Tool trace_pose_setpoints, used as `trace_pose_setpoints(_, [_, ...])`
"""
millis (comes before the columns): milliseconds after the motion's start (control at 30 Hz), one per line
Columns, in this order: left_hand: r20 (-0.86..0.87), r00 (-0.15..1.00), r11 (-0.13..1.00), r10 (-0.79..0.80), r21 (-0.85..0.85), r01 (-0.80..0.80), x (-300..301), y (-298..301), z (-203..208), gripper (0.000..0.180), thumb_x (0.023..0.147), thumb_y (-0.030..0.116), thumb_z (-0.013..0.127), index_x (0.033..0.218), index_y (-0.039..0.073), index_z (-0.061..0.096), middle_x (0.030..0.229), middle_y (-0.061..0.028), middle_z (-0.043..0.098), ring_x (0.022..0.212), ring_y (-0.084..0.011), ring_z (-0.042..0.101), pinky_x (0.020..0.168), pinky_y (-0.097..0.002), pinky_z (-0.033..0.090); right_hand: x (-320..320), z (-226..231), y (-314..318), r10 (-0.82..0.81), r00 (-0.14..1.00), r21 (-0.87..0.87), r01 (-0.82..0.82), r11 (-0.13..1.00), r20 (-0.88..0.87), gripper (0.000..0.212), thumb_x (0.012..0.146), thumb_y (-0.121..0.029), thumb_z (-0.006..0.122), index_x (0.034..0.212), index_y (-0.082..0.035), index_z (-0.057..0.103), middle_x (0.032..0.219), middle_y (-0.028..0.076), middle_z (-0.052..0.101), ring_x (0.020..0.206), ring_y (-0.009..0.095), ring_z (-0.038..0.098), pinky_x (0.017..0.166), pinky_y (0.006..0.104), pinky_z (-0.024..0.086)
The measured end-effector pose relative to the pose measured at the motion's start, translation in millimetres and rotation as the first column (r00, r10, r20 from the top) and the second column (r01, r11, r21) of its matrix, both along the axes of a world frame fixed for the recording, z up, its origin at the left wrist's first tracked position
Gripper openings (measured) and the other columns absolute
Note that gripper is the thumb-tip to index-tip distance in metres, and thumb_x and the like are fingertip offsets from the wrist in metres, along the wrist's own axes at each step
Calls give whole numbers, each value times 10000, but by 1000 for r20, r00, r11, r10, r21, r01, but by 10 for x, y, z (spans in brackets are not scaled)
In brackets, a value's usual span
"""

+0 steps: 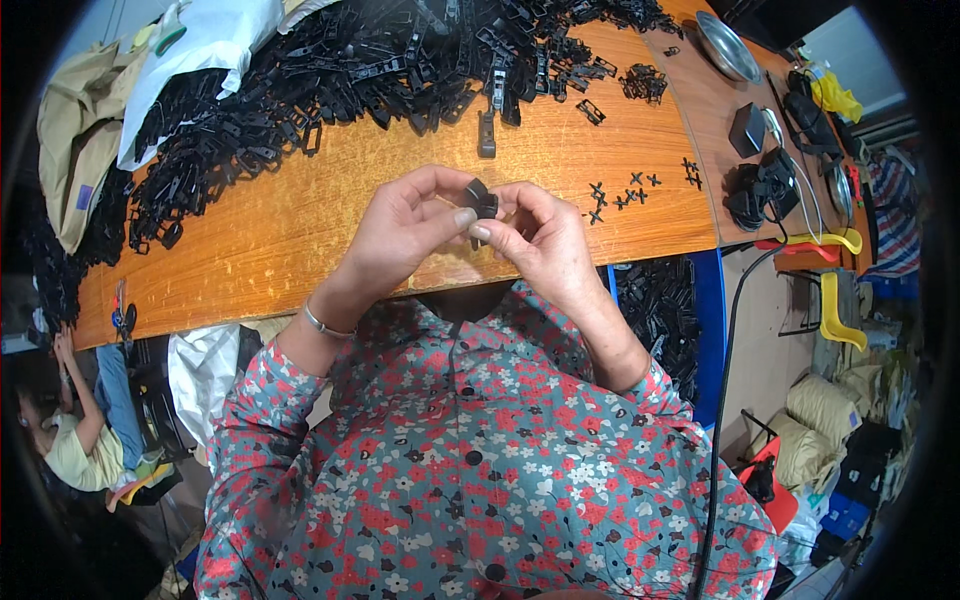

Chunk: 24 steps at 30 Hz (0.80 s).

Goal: The person assembles small black plastic fastener components by hand at a workstation.

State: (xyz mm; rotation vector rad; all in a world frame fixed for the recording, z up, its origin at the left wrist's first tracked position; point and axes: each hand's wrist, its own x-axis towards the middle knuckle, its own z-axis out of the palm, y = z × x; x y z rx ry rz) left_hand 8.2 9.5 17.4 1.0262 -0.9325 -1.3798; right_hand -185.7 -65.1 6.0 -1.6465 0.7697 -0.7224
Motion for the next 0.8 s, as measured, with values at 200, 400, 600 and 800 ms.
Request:
trace_pose_setpoints(200, [8,1000,1000,20,1,-20,-7,21,-56,295,1000,15,672,1280,-40,598,1046,-75,741,908,-103,709,778,-257,572,3,30,15,-22,996,-167,8,986,-84,297,855,-141,857,1075,-12,704,810,81,703,648,141,662,594,309,531])
trace_pose_setpoints(400, [12,1000,1000,26,-11,-26,-15,36,-41,297,1004,0,653,1291,-47,591,1041,-79,738,909,-112,708,790,-265,572,9,83,29,-29,990,-205,0,979,-138,284,845,-168,866,996,-3,690,790,108,676,655,193,681,592,338,532])
trace_pose_setpoints(600, [1,1000,1000,31,0,-31,-18,58,-5,301,1004,1,657,1294,-47,589,1072,-92,731,932,-118,706,806,-272,572,4,122,47,-21,991,-207,-6,978,-129,312,855,-166,851,1072,1,700,820,122,683,676,226,688,612,358,537])
trace_pose_setpoints(800, [-26,999,999,46,-1,-46,14,44,-70,321,999,-16,660,1310,-36,582,1101,-90,721,947,-116,702,814,-257,574,4,87,21,54,998,-245,-62,968,-39,335,895,-99,776,1195,12,677,938,181,686,816,340,687,724,407,547])
